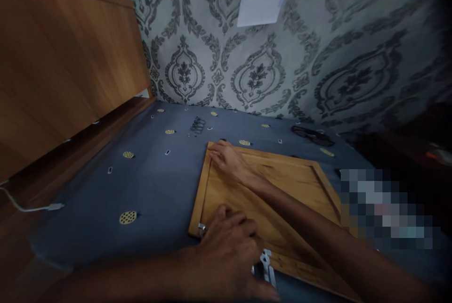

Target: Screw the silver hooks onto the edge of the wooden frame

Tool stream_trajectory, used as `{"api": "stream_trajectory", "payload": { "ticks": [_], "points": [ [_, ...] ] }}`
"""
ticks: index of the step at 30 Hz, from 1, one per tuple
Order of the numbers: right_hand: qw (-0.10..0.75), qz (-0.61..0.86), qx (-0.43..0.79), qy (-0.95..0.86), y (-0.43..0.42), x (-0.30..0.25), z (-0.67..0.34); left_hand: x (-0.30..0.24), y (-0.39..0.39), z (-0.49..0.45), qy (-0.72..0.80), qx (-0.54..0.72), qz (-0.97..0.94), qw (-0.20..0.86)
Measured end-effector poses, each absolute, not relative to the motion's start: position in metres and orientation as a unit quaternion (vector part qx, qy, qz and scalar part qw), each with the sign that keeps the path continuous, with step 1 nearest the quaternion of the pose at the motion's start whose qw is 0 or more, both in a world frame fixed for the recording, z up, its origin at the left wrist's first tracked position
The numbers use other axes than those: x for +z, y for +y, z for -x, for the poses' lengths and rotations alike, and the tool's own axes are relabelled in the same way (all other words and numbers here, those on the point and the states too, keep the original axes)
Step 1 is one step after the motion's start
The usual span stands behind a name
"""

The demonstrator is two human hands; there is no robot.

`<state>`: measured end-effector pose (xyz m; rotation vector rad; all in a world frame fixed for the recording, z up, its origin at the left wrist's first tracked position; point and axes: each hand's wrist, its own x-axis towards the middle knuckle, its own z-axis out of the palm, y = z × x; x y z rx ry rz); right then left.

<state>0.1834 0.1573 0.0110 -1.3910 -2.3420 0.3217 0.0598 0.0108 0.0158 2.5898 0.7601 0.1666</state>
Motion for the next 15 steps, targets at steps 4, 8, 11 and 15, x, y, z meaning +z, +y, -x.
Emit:
{"api": "stream_trajectory", "payload": {
  "ticks": [4, 8, 11, 15],
  "points": [
    [0.157, 0.535, 0.088, -0.826, 0.201, 0.01, -0.145, 0.0, 0.014, -0.064, 0.259, 0.083, -0.938, 0.216],
    [0.12, 0.572, 0.068, -0.808, 0.222, 0.007, -0.123, -0.023, 0.015, -0.074, 0.261, 0.085, -0.947, 0.166],
    [0.093, 0.599, 0.058, -0.793, 0.229, 0.005, -0.116, -0.032, 0.013, -0.077, 0.262, 0.085, -0.95, 0.145],
    [0.066, 0.615, 0.049, -0.784, 0.233, 0.006, -0.111, -0.034, 0.011, -0.072, 0.26, 0.118, -0.942, 0.178]
  ]
}}
